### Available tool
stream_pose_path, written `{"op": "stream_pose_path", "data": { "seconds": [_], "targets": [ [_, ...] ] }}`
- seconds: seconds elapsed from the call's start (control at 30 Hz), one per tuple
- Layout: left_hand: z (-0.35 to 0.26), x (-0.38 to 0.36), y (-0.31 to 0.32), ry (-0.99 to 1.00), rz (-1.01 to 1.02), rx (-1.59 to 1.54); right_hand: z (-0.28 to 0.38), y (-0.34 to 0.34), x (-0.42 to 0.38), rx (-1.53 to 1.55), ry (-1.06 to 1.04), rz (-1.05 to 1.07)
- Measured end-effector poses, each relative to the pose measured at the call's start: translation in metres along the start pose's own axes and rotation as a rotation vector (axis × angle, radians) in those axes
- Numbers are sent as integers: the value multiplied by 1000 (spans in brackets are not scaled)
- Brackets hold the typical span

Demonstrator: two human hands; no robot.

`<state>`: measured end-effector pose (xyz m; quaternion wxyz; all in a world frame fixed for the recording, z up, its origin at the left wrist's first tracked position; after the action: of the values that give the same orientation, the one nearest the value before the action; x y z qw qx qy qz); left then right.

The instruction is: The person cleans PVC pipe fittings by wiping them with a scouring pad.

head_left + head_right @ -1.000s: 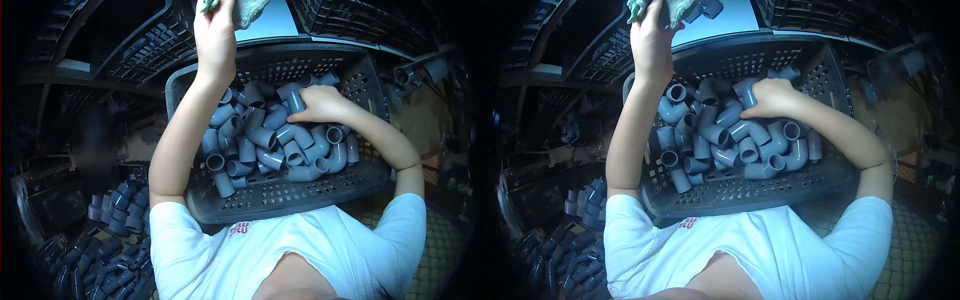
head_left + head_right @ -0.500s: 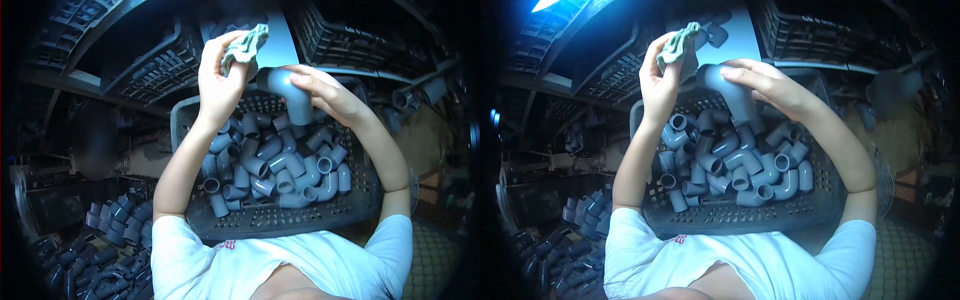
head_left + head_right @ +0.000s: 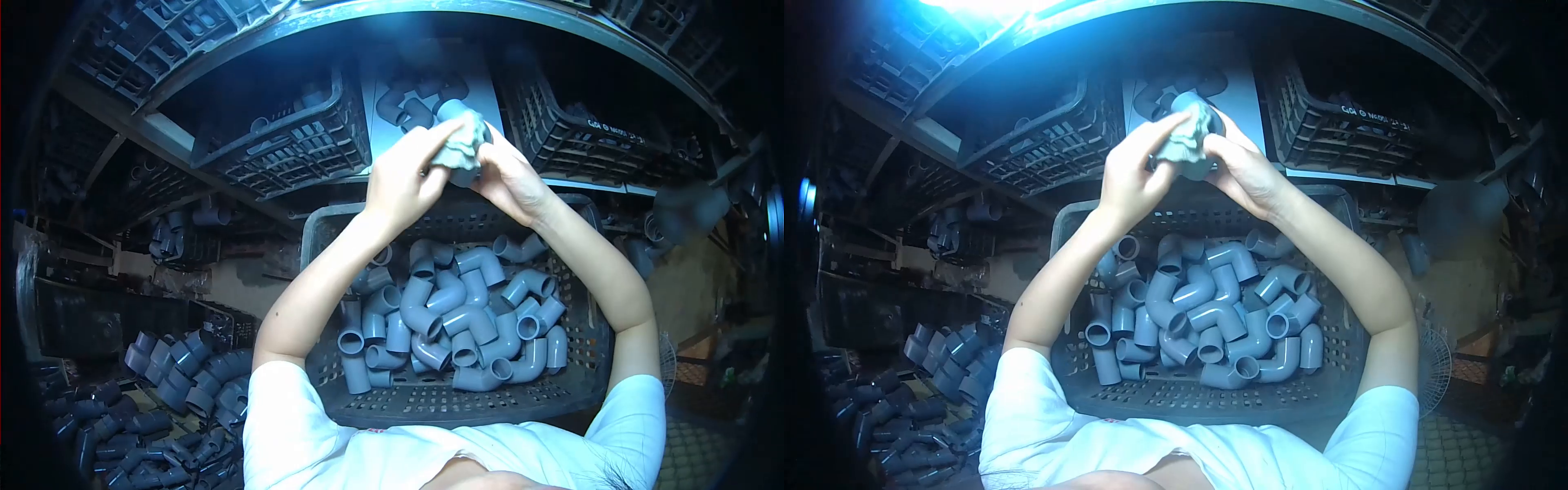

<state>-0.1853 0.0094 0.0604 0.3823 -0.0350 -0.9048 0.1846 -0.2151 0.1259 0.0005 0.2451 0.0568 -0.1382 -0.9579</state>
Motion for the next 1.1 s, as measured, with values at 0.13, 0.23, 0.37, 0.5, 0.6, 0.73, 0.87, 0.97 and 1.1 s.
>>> {"op": "stream_pose_path", "data": {
  "seconds": [0.13,0.23,0.37,0.5,0.6,0.73,0.87,0.97,1.1],
  "targets": [
    [8,3,-3,31,47,60,-20,-8,-3,-296,75,48],
    [21,4,-8,-4,-54,-68,1,-12,-5,-730,-238,-32],
    [-11,-11,18,109,175,82,2,-24,-4,-728,-234,-87],
    [-2,-1,2,79,-1,62,11,-30,-9,-992,-298,-215],
    [-7,-7,6,123,13,65,25,-25,-20,-1014,-429,-259],
    [-42,-15,38,241,270,179,30,-15,-30,-1089,-542,-259],
    [-2,1,4,102,-7,65,37,-17,-34,-1112,-497,-339],
    [-14,-10,15,158,-8,-11,35,-16,-33,-1183,-464,-323],
    [-35,-16,30,187,109,114,32,-16,-35,-1097,-585,-300]
  ]
}}
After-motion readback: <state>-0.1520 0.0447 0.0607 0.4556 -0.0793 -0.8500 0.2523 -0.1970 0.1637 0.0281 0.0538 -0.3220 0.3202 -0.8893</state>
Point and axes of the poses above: each hand's wrist, its own x-axis towards the middle knuckle, its own y-axis out of the palm, z = x × y, the point moved 10 cm from there along x, towards the middle knuckle, and after that the axes turned 15 degrees about -x, right-handed, at the moved point
